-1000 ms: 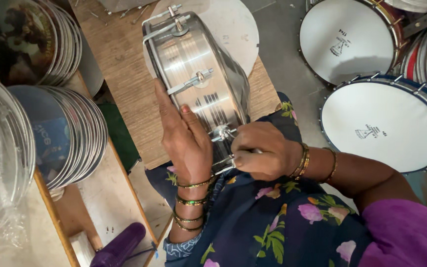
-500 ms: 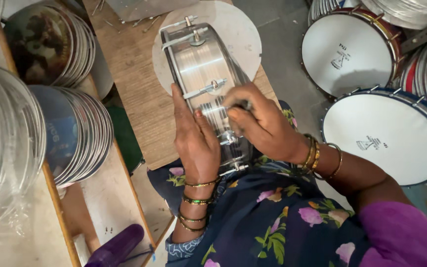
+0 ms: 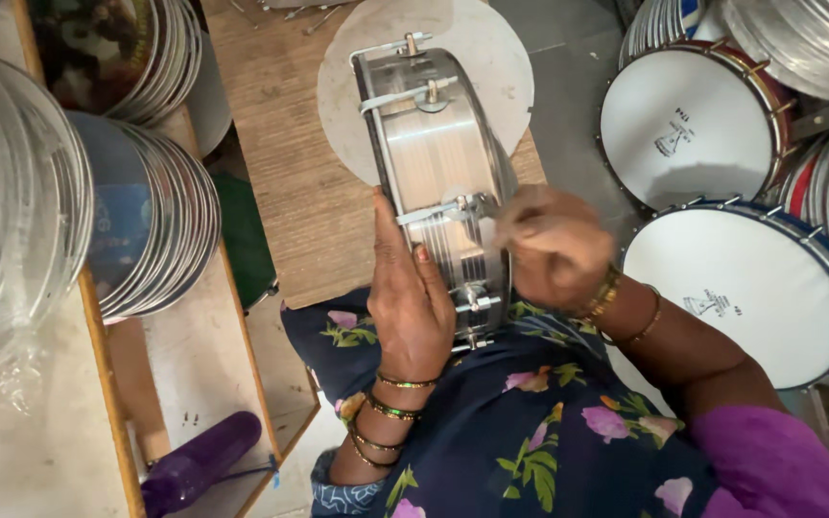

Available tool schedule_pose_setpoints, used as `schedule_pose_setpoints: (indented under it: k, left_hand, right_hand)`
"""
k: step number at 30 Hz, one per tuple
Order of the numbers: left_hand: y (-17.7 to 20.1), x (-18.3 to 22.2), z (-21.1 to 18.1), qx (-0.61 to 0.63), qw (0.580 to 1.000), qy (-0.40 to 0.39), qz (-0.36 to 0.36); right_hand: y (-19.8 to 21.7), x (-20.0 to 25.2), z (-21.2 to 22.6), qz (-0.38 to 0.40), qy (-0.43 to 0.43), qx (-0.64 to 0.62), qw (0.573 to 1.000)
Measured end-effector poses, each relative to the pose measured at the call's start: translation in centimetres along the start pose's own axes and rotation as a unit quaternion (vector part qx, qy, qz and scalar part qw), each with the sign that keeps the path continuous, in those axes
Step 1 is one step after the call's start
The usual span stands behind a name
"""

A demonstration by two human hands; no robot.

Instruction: The person assembles a drum by placing the metal rim onto the shell and then using a tool to tighten the tension rods around the perimeter.

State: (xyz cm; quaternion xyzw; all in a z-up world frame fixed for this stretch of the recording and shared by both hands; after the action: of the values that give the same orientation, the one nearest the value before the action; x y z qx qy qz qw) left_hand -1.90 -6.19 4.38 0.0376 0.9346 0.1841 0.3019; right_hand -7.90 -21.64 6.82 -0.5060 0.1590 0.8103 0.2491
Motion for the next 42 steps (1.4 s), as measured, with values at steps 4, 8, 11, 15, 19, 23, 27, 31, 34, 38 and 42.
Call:
schedule_pose_setpoints:
  k: [4,8,11,15,19,23,27,31,34,38,42]
  left_hand:
    - [0.1,-0.1,0.1,0.009,1.0,0.002,0.002]
    - [0.2,0.3,0.2,-0.004,1.0,-0.013,-0.002]
    - [0.0,0.5,0.3,0.005,1.0,0.003,0.006]
    - [0.0,0.5,0.8,-0.002,1.0,0.009,-0.002]
    - [0.3,0.4,1.0,0.019,1.0,0.023,-0.001]
    - [0.2,0.5,0.9,0.036,0.999,0.038,0.011]
    - [0.2,0.6,0.7,0.011,1.0,0.008,0.008]
    - [-0.3,0.7,0.3,0.006,1.0,0.002,0.021]
    - [-0.4,0.6,0.2,0.013,1.0,-0.001,0.023]
    - [-0.2,0.6,-0.1,0.022,1.0,-0.01,0.012]
    - [-0.3,0.4,0.0,0.008,1.0,-0.006,0.019]
  right_hand:
    - [-0.6,-1.3,-1.6,0.014,-0.094,0.033,0.995]
    - [-1.6,-4.3,-7.1,0.055,-0.395,-0.024,0.917]
    - [-3.4,-5.5,-8.9,0.134,-0.525,-0.083,0.836]
    - [-2.0,-6.3,-6.8,0.069,-0.386,-0.083,0.916]
    - [-0.1,-4.2,-1.8,-0.006,-0.12,0.032,0.992]
    - [-1.5,-2.3,-1.0,0.085,0.002,0.026,0.996]
    - [-1.8,-3.0,-3.1,0.044,-0.176,0.031,0.983]
    - [-2.7,-5.5,-9.3,0.122,-0.496,-0.055,0.858]
    - [-2.2,-5.8,-9.2,0.058,-0.504,-0.113,0.854]
    - [0.7,-4.1,-4.8,-0.023,-0.293,-0.059,0.954]
    - [0.8,-2.1,-0.3,0.077,-0.052,0.042,0.995]
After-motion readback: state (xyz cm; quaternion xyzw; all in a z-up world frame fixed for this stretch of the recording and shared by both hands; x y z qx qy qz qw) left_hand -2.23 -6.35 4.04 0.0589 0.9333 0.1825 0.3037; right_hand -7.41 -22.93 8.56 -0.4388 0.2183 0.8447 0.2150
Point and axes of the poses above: each hand's wrist, its own x-axis away from the middle knuckle, its own y-axis out of the back of the hand, z = x × y, the point moved 6 cm from there along -x, towards the middle knuckle, and after that the axes turned 12 degrees about -z, right-handed, at the moved point
